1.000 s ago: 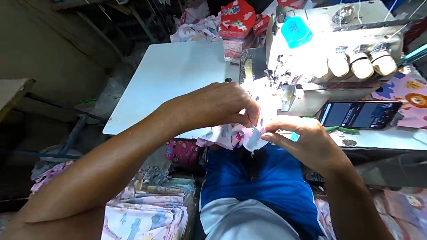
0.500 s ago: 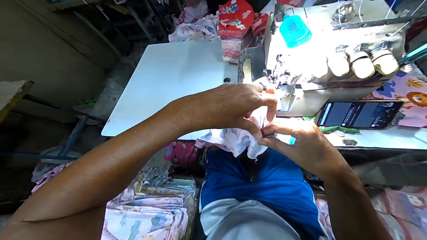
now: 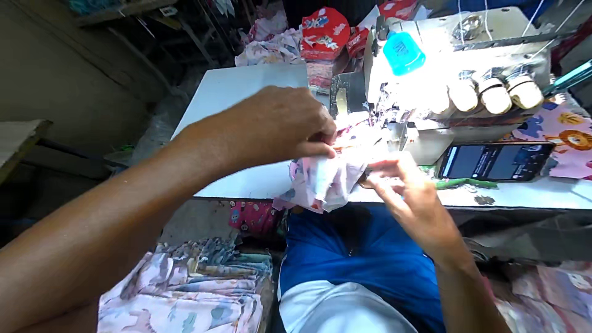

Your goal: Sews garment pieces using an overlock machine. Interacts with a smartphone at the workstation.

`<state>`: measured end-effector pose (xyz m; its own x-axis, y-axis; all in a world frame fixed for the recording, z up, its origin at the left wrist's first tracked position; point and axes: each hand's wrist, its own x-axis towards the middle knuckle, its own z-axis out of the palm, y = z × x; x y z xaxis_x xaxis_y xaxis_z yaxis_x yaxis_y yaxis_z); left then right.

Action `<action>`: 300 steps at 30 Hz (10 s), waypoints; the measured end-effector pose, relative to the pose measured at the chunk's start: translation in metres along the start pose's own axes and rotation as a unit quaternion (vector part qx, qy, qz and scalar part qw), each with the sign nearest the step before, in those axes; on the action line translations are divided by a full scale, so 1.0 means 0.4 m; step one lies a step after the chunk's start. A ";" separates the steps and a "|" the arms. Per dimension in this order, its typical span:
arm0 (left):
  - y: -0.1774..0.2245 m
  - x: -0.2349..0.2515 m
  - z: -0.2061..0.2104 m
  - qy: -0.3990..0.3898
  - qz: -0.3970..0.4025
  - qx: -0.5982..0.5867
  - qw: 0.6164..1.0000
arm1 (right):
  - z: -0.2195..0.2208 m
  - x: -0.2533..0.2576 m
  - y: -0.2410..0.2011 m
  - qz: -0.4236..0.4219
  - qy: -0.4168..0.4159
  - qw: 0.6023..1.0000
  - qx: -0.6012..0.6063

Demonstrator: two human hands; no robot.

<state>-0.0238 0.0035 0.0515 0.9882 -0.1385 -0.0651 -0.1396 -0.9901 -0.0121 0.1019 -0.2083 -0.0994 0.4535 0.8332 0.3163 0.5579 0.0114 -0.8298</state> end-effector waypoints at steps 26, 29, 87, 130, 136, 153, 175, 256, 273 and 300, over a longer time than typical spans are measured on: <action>-0.038 -0.057 0.051 0.077 -0.090 -0.035 0.992 | 0.104 0.148 0.022 -0.194 0.211 0.948 -0.141; -0.028 -0.059 0.055 0.072 -0.094 -0.031 0.992 | 0.115 0.157 0.007 -0.212 0.206 0.945 -0.137; 0.279 0.028 0.282 0.257 -0.110 -0.031 0.960 | 0.003 0.012 0.113 -0.197 0.174 0.931 -0.254; 0.125 0.156 0.336 0.319 -0.184 -0.055 0.928 | -0.318 -0.161 0.384 0.025 0.314 0.887 -0.337; 0.127 0.158 0.333 0.314 -0.189 -0.044 0.930 | -0.326 -0.142 0.396 0.023 0.301 0.891 -0.339; 0.136 0.156 0.323 0.305 -0.197 -0.056 0.930 | -0.434 -0.132 0.375 0.046 0.288 0.909 -0.300; 0.332 0.215 0.412 0.272 -0.046 -0.457 0.846 | -0.519 -0.128 0.334 0.102 0.205 0.944 -0.236; 0.424 0.434 0.498 0.395 0.060 -0.848 0.347 | -0.197 -0.413 0.276 0.181 0.002 0.981 0.072; 0.322 0.385 0.518 0.037 -0.024 -0.921 0.388 | 0.193 -0.472 0.308 0.002 -0.203 0.958 -0.204; 0.313 0.429 0.512 0.124 -0.098 -0.881 0.447 | -0.164 -0.250 0.260 -0.020 0.238 0.916 -0.322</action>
<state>0.1154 -0.1398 -0.1655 0.9778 0.1717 -0.1202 0.0019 0.5659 0.8245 0.1602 -0.3266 -0.1874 0.5903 0.5025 0.6317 0.8053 -0.4198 -0.4186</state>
